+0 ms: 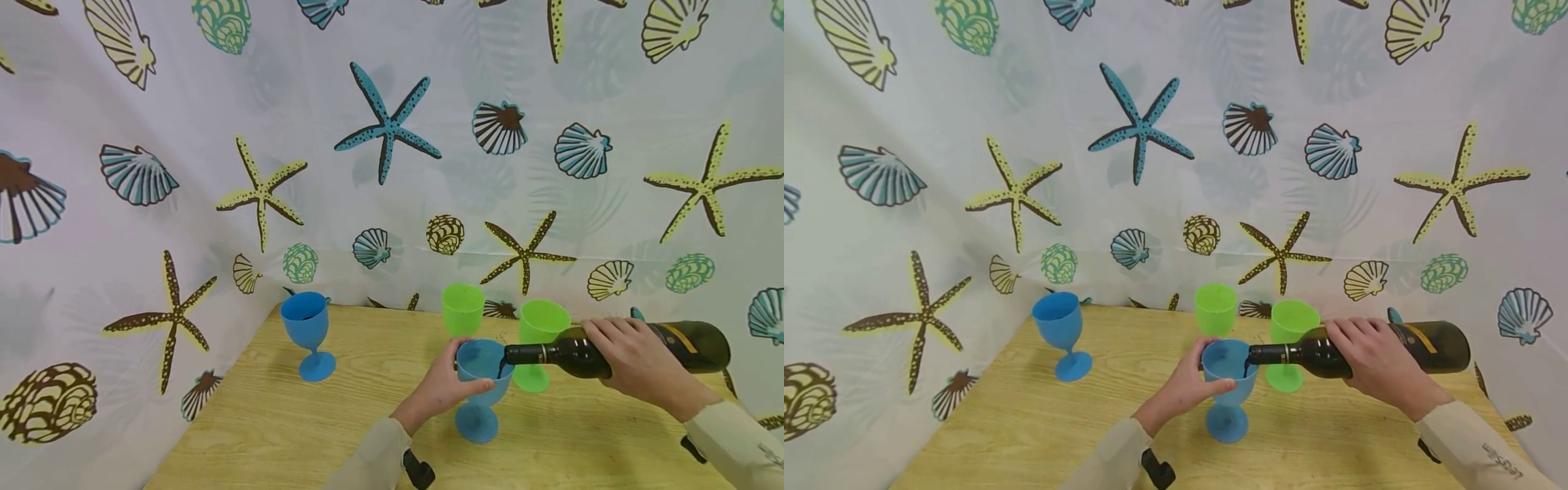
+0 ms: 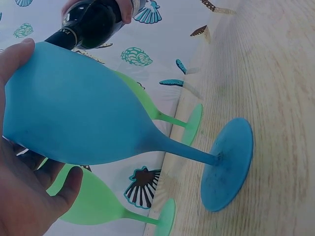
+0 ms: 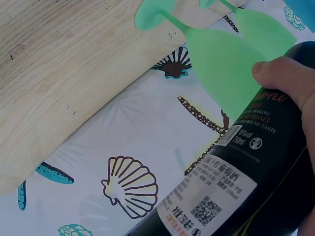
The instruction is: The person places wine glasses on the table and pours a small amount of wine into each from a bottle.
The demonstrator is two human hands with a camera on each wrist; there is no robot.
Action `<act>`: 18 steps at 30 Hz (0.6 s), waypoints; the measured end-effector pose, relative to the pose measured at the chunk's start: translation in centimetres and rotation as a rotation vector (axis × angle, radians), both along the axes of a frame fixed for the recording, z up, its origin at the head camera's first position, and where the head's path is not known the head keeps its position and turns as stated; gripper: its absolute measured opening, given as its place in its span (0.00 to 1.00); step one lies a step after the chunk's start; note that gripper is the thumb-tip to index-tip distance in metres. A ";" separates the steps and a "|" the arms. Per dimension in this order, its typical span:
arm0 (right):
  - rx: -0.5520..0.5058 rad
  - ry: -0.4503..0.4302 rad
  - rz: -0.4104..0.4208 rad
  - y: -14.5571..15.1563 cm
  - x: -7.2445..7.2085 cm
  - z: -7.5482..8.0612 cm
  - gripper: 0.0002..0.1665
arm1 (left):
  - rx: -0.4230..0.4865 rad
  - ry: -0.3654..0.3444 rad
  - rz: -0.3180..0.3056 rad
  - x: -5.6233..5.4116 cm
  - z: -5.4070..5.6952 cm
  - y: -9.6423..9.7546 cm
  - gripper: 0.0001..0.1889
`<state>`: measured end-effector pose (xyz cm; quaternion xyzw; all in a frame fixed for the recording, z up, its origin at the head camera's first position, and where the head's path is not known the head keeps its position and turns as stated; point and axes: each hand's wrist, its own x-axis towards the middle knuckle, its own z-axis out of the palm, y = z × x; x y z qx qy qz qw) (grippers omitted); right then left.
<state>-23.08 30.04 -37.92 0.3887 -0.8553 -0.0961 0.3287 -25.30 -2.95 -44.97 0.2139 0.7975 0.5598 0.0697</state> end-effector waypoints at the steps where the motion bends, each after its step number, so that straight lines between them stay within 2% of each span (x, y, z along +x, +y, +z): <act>1: -0.001 -0.003 -0.002 0.0 0.0 0.0 0.61 | -0.001 0.000 0.000 0.0 0.0 0.0 0.42; 18: -0.011 0.006 0.006 0.0 -0.1 -0.1 0.59 | -0.008 0.004 0.010 -0.1 -0.2 0.0 0.42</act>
